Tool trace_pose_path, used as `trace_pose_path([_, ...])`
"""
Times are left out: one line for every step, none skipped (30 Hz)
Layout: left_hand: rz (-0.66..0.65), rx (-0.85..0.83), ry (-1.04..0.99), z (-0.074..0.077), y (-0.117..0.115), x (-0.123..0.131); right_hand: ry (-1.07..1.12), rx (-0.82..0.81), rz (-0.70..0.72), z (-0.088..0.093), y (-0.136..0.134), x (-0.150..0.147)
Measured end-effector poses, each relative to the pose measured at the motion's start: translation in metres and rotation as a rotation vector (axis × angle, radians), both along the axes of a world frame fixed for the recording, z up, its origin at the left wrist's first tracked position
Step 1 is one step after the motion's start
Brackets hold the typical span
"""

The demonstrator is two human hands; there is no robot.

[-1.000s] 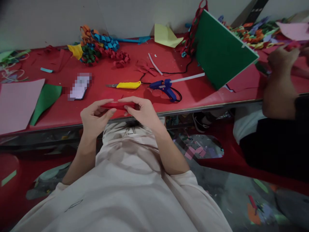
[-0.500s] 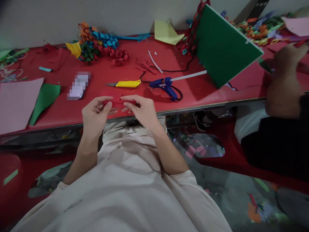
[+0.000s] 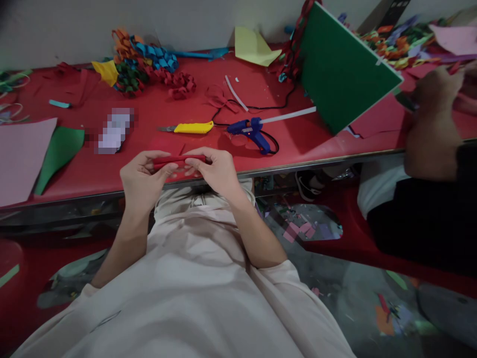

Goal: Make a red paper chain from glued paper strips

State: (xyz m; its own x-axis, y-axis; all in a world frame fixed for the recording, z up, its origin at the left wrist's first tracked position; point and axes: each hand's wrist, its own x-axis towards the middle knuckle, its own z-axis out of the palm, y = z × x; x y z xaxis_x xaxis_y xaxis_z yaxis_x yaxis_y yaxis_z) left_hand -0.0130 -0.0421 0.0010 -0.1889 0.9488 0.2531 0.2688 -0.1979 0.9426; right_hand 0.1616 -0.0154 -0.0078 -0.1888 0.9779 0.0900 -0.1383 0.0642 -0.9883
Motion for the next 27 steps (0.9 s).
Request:
trace_pose_path([0.005, 0.004, 0.0, 0.001, 0.0, 0.001, 0.0, -0.001, 0.004, 0.0, 0.0, 0.0])
trace_pose_path([0.012, 0.01, -0.005, 0.002, 0.0, 0.002, 0.001, -0.002, 0.012, 0.0, 0.0, 0.0])
trace_pose_path([0.019, 0.011, -0.017, 0.002, 0.0, 0.002, 0.003, -0.003, 0.023, 0.0, 0.0, 0.0])
trace_pose_path([0.022, 0.004, -0.033, 0.001, 0.001, 0.003, 0.004, -0.005, 0.032, 0.0, 0.001, 0.0])
trace_pose_path([0.013, -0.016, -0.053, 0.001, 0.002, 0.003, 0.006, -0.005, 0.036, 0.0, 0.001, 0.0])
trace_pose_path([-0.005, -0.044, -0.075, -0.001, 0.003, 0.002, 0.007, -0.008, 0.038, -0.001, 0.001, 0.0])
trace_pose_path([-0.029, -0.079, -0.093, -0.002, 0.004, 0.001, 0.005, -0.01, 0.037, -0.001, 0.002, 0.0])
trace_pose_path([-0.055, -0.114, -0.106, -0.003, 0.005, -0.001, 0.003, -0.012, 0.037, -0.002, 0.002, 0.001])
trace_pose_path([-0.083, -0.147, -0.109, -0.005, 0.006, -0.004, 0.002, -0.012, 0.041, -0.003, 0.002, 0.002])
trace_pose_path([-0.11, -0.176, -0.103, -0.006, 0.007, -0.007, 0.002, -0.011, 0.055, -0.003, 0.002, 0.003])
trace_pose_path([-0.133, -0.197, -0.092, -0.007, 0.008, -0.01, 0.001, -0.014, 0.081, -0.004, 0.002, 0.005])
trace_pose_path([-0.152, -0.209, -0.079, -0.007, 0.008, -0.014, -0.003, -0.018, 0.113, -0.005, 0.002, 0.006])
trace_pose_path([-0.172, -0.211, -0.071, -0.008, 0.008, -0.017, -0.008, -0.025, 0.144, -0.006, 0.001, 0.008])
trace_pose_path([-0.191, -0.205, -0.067, -0.008, 0.007, -0.019, -0.017, -0.036, 0.174, -0.006, 0.001, 0.009])
trace_pose_path([-0.205, -0.192, -0.065, -0.009, 0.007, -0.021, -0.025, -0.046, 0.197, -0.007, 0.0, 0.009])
trace_pose_path([-0.212, -0.174, -0.061, -0.009, 0.005, -0.022, -0.034, -0.053, 0.21, -0.007, 0.0, 0.01])
trace_pose_path([-0.211, -0.153, -0.052, -0.009, 0.004, -0.022, -0.044, -0.052, 0.211, -0.006, -0.001, 0.009])
trace_pose_path([-0.204, -0.129, -0.033, -0.009, 0.003, -0.022, -0.056, -0.043, 0.203, -0.005, -0.001, 0.008])
trace_pose_path([-0.196, -0.104, -0.006, -0.008, 0.001, -0.021, -0.068, -0.031, 0.19, -0.004, -0.001, 0.007])
trace_pose_path([-0.19, -0.077, 0.024, -0.008, 0.0, -0.02, -0.076, -0.016, 0.176, -0.003, -0.002, 0.006])
trace_pose_path([-0.188, -0.051, 0.053, -0.007, -0.002, -0.018, -0.077, -0.004, 0.165, -0.002, -0.002, 0.005])
trace_pose_path([-0.192, -0.033, 0.076, -0.006, -0.003, -0.017, -0.071, 0.0, 0.161, -0.001, -0.002, 0.004])
trace_pose_path([-0.199, -0.024, 0.09, -0.005, -0.003, -0.017, -0.059, -0.003, 0.166, 0.0, -0.002, 0.003])
trace_pose_path([-0.208, -0.023, 0.092, -0.004, -0.003, -0.016, -0.044, -0.011, 0.177, 0.0, -0.002, 0.003])
trace_pose_path([-0.219, -0.029, 0.083, -0.003, -0.003, -0.016, -0.028, -0.022, 0.195, 0.001, -0.002, 0.003])
trace_pose_path([-0.232, -0.038, 0.067, -0.003, -0.003, -0.017, -0.013, -0.034, 0.213, 0.002, -0.002, 0.004])
trace_pose_path([-0.249, -0.052, 0.049, -0.003, -0.002, -0.018, -0.002, -0.046, 0.233, 0.003, -0.002, 0.004])
